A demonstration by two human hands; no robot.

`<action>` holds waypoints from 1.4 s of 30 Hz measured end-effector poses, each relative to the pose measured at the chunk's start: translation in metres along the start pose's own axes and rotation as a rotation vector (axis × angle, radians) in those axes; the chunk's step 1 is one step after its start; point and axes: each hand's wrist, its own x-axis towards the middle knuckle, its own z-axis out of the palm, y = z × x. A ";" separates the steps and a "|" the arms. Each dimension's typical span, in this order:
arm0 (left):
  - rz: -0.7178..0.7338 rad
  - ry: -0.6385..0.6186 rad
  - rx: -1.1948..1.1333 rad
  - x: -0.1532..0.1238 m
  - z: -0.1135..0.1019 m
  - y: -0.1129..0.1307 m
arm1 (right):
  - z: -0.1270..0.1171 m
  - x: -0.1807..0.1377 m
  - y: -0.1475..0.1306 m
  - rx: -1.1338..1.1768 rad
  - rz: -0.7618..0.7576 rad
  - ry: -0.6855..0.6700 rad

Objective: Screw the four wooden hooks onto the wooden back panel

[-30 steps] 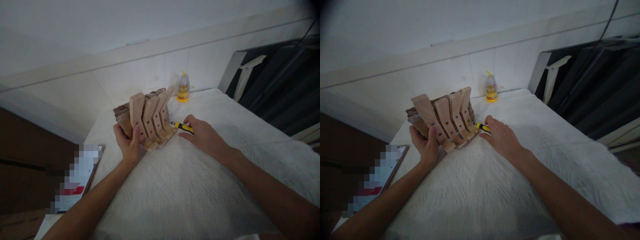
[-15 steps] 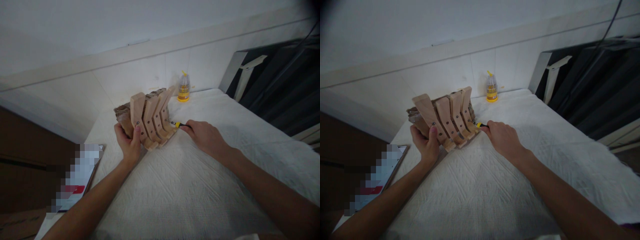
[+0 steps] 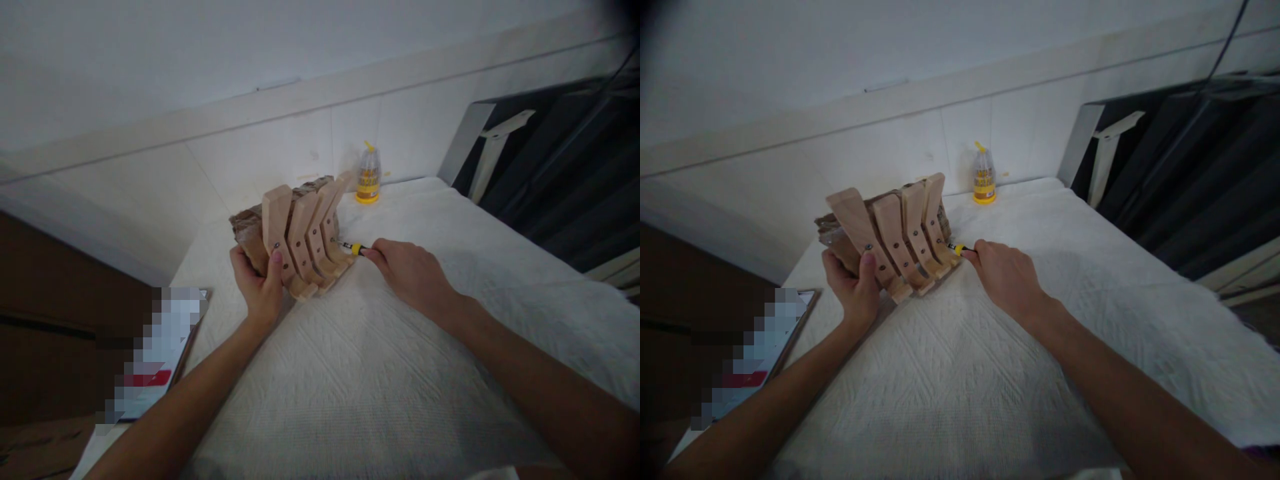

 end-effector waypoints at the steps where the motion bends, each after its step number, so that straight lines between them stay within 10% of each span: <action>1: 0.007 0.001 0.002 0.000 0.000 0.000 | 0.000 0.000 0.000 0.027 0.005 -0.006; 42: -0.045 -0.012 0.009 0.000 -0.001 0.002 | 0.002 -0.003 -0.001 0.147 -0.037 0.022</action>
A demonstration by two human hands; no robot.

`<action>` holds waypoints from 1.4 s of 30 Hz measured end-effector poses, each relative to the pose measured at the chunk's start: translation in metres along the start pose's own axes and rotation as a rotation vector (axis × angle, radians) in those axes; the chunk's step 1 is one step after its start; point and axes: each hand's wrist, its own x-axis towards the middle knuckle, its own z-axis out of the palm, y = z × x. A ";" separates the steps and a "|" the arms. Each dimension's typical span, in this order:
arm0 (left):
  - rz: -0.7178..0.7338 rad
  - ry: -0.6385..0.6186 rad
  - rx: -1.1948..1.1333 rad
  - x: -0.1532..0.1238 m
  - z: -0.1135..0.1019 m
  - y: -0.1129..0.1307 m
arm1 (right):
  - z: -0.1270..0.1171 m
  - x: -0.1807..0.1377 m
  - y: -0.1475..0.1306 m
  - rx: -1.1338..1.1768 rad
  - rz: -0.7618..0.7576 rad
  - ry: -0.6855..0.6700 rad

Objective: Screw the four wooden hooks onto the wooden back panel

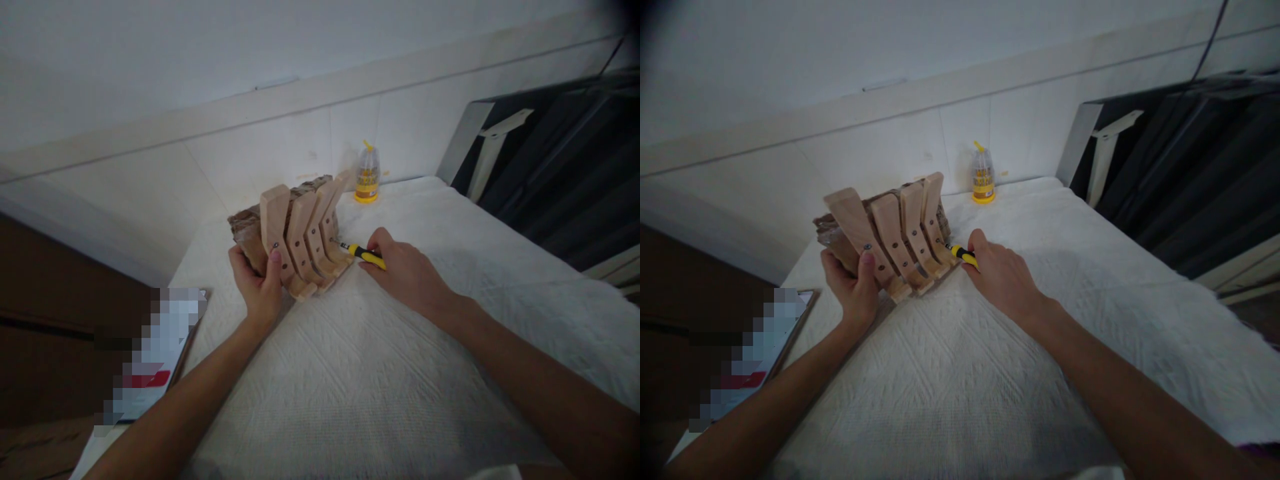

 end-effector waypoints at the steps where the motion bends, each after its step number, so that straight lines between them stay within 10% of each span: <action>1: -0.001 0.002 -0.001 0.000 0.000 0.000 | 0.001 0.000 0.001 0.008 -0.009 0.020; 42: -0.016 -0.004 -0.041 0.000 0.001 -0.003 | -0.001 0.004 0.002 -0.152 0.023 -0.022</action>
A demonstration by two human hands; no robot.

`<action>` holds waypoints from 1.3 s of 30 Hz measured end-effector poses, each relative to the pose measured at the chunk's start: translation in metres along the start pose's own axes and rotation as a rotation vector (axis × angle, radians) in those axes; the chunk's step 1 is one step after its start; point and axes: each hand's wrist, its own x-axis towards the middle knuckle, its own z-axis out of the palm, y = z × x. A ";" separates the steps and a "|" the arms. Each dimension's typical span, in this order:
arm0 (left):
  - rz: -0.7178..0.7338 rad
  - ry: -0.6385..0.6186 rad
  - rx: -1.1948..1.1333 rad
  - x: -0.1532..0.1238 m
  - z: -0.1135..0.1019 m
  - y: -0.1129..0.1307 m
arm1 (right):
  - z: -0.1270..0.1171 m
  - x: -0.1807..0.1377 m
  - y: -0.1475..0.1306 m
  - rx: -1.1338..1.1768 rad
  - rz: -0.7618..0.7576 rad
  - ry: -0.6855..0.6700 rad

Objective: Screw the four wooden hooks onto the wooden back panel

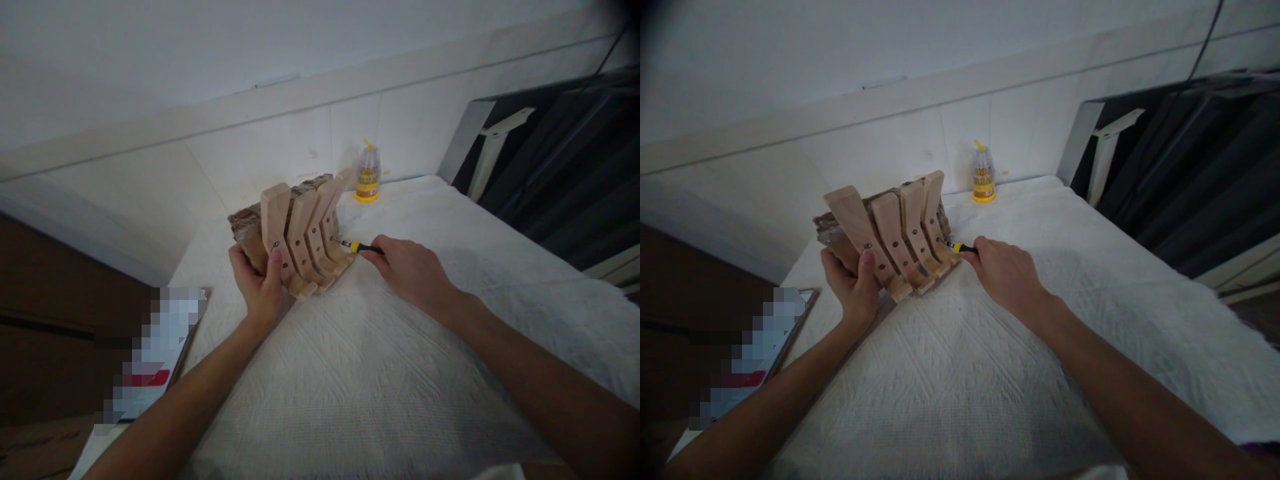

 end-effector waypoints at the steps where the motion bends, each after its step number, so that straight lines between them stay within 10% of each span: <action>1: 0.001 -0.001 -0.004 0.000 0.000 0.000 | 0.000 0.000 0.000 0.012 -0.002 -0.016; 39: 0.041 -0.001 0.004 0.000 0.000 0.002 | 0.003 -0.002 0.000 0.160 -0.004 -0.006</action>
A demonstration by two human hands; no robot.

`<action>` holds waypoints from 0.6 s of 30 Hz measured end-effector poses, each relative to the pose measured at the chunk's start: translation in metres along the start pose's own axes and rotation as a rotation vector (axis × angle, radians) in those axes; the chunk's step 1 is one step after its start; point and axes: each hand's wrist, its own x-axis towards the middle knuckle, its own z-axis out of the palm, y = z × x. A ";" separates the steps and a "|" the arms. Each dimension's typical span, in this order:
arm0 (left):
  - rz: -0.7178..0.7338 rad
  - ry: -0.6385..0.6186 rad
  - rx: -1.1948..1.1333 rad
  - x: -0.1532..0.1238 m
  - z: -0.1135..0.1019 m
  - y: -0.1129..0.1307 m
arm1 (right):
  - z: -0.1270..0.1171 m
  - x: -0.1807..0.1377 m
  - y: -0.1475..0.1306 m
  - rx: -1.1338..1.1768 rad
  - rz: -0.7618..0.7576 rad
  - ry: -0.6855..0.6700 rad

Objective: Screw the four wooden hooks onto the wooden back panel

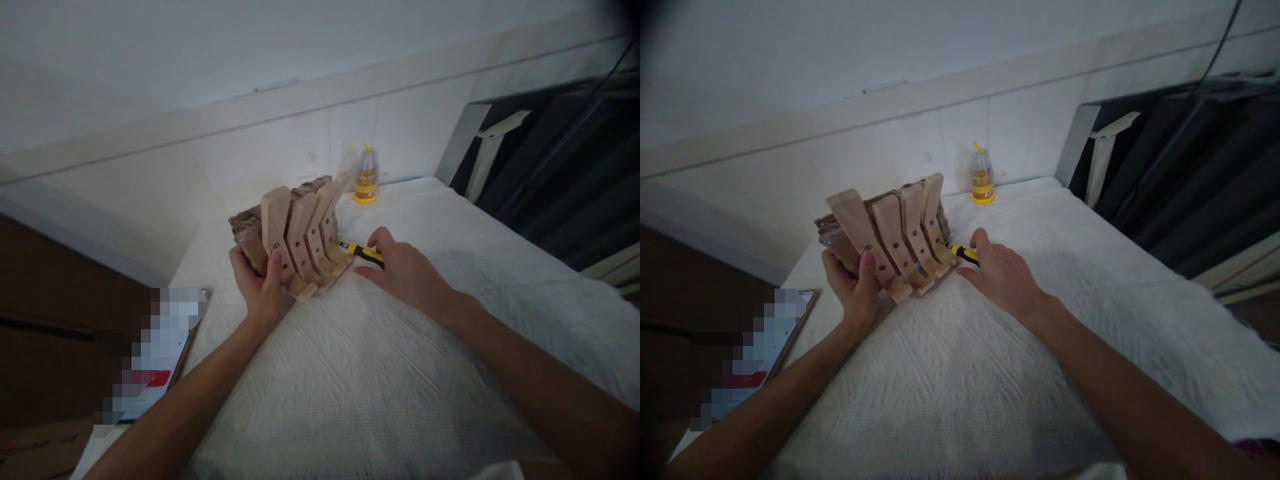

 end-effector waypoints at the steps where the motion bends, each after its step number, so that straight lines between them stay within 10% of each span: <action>1: 0.003 -0.001 0.000 0.000 0.000 0.000 | 0.001 0.000 0.000 0.014 -0.006 0.013; 18: -0.014 -0.012 0.000 0.000 -0.001 0.000 | -0.002 -0.001 -0.001 -0.016 -0.012 -0.010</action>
